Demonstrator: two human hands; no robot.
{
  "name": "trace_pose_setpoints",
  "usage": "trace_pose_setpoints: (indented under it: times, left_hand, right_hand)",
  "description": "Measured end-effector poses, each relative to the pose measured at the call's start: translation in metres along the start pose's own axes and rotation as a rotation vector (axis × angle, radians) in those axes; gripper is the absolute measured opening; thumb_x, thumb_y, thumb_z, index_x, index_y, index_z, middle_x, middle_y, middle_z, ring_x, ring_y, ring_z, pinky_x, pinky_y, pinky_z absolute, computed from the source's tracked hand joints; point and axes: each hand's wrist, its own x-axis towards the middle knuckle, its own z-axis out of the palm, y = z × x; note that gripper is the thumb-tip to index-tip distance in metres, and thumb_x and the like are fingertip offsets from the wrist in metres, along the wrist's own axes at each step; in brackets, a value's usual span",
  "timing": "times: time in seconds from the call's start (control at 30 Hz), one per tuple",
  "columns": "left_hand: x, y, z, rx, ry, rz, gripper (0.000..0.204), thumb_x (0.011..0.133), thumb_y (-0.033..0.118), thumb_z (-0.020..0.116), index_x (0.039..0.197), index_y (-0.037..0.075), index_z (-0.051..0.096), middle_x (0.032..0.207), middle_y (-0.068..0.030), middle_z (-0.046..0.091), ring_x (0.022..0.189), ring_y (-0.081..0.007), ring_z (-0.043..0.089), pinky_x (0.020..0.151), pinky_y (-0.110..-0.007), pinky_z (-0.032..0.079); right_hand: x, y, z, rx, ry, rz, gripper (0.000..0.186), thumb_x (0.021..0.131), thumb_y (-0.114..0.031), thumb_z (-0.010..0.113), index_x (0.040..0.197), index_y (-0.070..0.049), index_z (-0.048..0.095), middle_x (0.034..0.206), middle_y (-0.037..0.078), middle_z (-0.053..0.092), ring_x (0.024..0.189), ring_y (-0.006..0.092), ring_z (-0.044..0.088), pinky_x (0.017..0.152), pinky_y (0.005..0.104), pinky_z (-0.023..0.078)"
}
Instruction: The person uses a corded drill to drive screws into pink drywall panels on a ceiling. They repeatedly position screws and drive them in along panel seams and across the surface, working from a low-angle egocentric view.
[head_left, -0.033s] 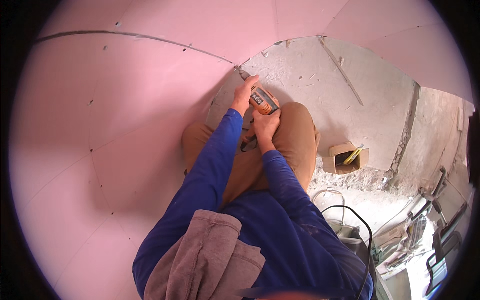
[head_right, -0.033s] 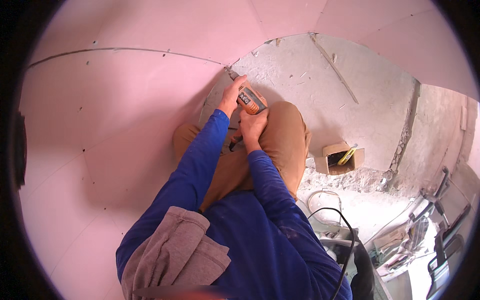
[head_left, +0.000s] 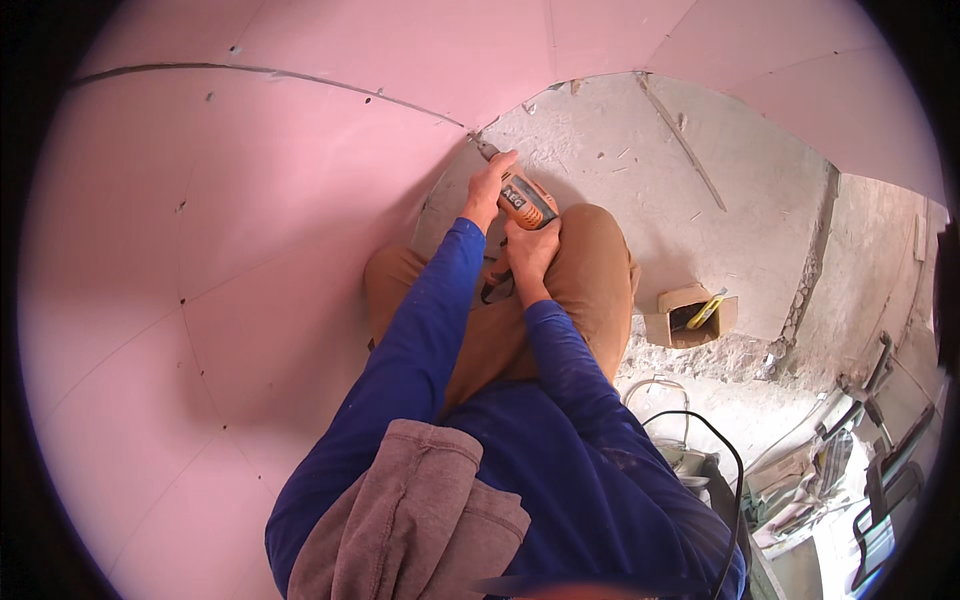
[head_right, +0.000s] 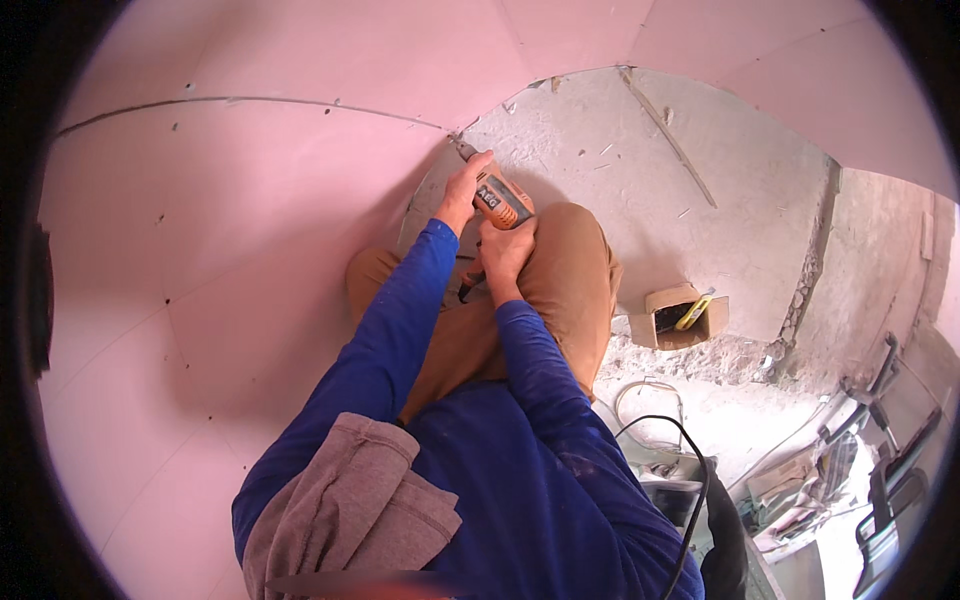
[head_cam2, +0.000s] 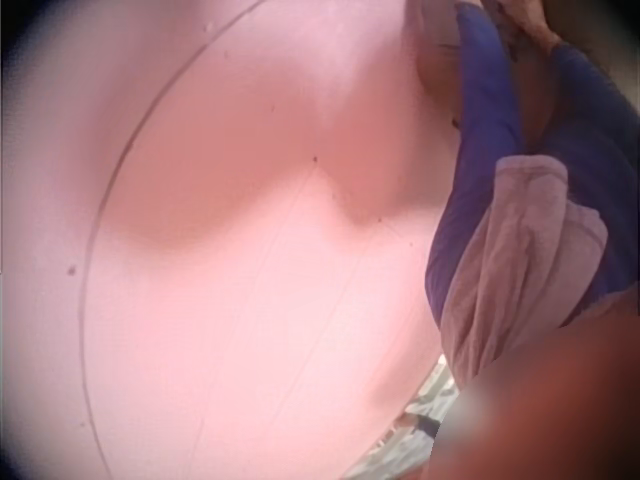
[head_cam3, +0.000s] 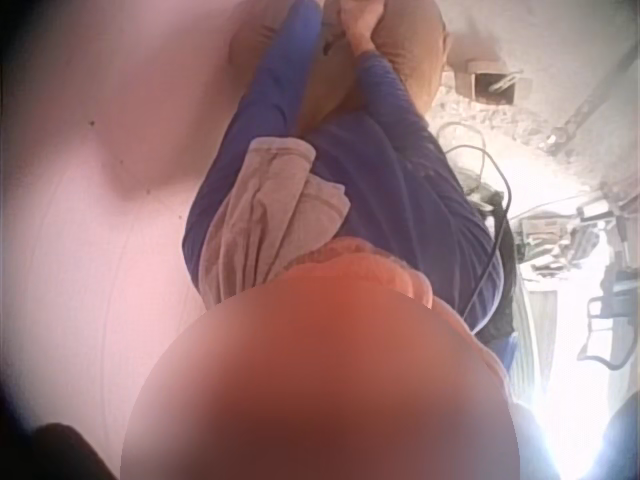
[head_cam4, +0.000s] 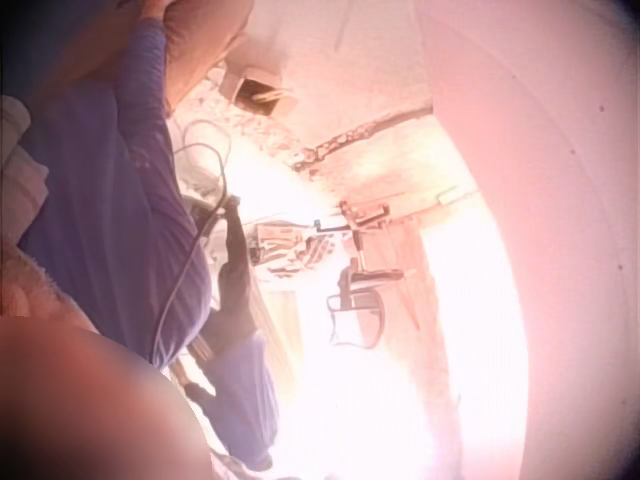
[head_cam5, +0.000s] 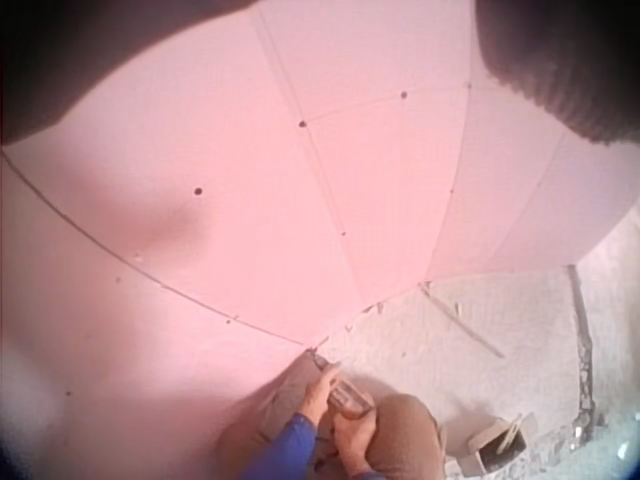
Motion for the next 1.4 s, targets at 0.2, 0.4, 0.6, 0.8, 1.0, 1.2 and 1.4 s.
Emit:
trace_pose_setpoints:
  times: [0.2, 0.4, 0.6, 0.8, 1.0, 1.2, 1.4]
  left_hand:
    - [0.004, 0.005, 0.002, -0.003, 0.007, -0.001, 0.046, 0.085, 0.032, 0.093, 0.119, 0.003, 0.079, 0.110, -0.0070, 0.076, 0.095, -0.0192, 0.074, 0.082, -0.035, 0.059]
    - [0.009, 0.004, 0.003, -0.021, 0.002, -0.006, 0.050, 0.088, 0.033, 0.091, 0.120, -0.002, 0.076, 0.109, -0.0092, 0.075, 0.092, -0.0201, 0.074, 0.082, -0.037, 0.060]
    - [0.021, 0.010, 0.011, -0.138, -0.044, -0.100, 0.036, 0.097, 0.038, 0.082, 0.111, 0.006, 0.070, 0.097, -0.0080, 0.073, 0.081, -0.0238, 0.074, 0.073, -0.042, 0.063]
    - [0.017, 0.016, 0.020, -0.148, -0.046, -0.096, 0.037, 0.101, 0.042, 0.078, 0.113, 0.007, 0.070, 0.099, -0.0081, 0.074, 0.084, -0.0243, 0.074, 0.075, -0.043, 0.063]
    - [0.019, 0.015, -0.002, -0.156, -0.063, -0.092, 0.037, 0.106, 0.049, 0.069, 0.112, 0.013, 0.070, 0.097, -0.0059, 0.072, 0.082, -0.0218, 0.072, 0.070, -0.041, 0.060]
    - [0.050, 0.025, -0.029, -0.130, 0.170, -0.082, 0.023, 0.107, 0.038, 0.070, 0.102, 0.016, 0.068, 0.075, 0.0020, 0.057, 0.052, -0.0161, 0.052, 0.046, -0.037, 0.037]
    - [0.062, 0.044, -0.009, -0.133, 0.336, -0.061, 0.015, 0.107, 0.024, 0.070, 0.096, 0.016, 0.062, 0.071, 0.0030, 0.046, 0.048, -0.0113, 0.039, 0.042, -0.030, 0.029]
  right_hand:
    - [0.006, -0.004, 0.002, 0.030, 0.015, -0.090, 0.060, 0.079, -0.011, 0.081, 0.126, 0.011, 0.051, 0.097, 0.030, 0.074, 0.078, 0.0362, 0.079, 0.065, 0.0460, 0.063]
    - [0.012, 0.006, 0.003, 0.066, -0.024, -0.098, 0.061, 0.080, -0.009, 0.081, 0.130, 0.011, 0.051, 0.104, 0.026, 0.075, 0.083, 0.0342, 0.078, 0.073, 0.0439, 0.064]
    - [0.037, -0.006, -0.025, 0.684, -0.429, 0.239, 0.050, 0.093, -0.008, 0.081, 0.136, -0.002, 0.057, 0.100, 0.016, 0.075, 0.077, 0.0285, 0.076, 0.067, 0.0439, 0.064]
    - [0.046, -0.020, -0.033, 0.754, -0.558, 0.384, 0.040, 0.096, -0.005, 0.080, 0.129, -0.006, 0.057, 0.086, 0.013, 0.072, 0.065, 0.0272, 0.072, 0.056, 0.0426, 0.062]
    - [0.044, -0.019, -0.033, 0.768, -0.557, 0.358, 0.039, 0.094, -0.003, 0.080, 0.125, -0.004, 0.057, 0.082, 0.013, 0.070, 0.063, 0.0265, 0.071, 0.056, 0.0429, 0.062]
    - [0.041, -0.024, -0.039, 0.781, -0.565, 0.357, 0.040, 0.093, -0.001, 0.079, 0.127, -0.003, 0.056, 0.083, 0.015, 0.071, 0.066, 0.0277, 0.073, 0.058, 0.0437, 0.063]
    - [0.027, -0.029, -0.051, 0.841, -0.540, 0.326, 0.044, 0.093, 0.000, 0.078, 0.130, -0.002, 0.054, 0.089, 0.016, 0.072, 0.071, 0.0297, 0.074, 0.063, 0.0445, 0.064]
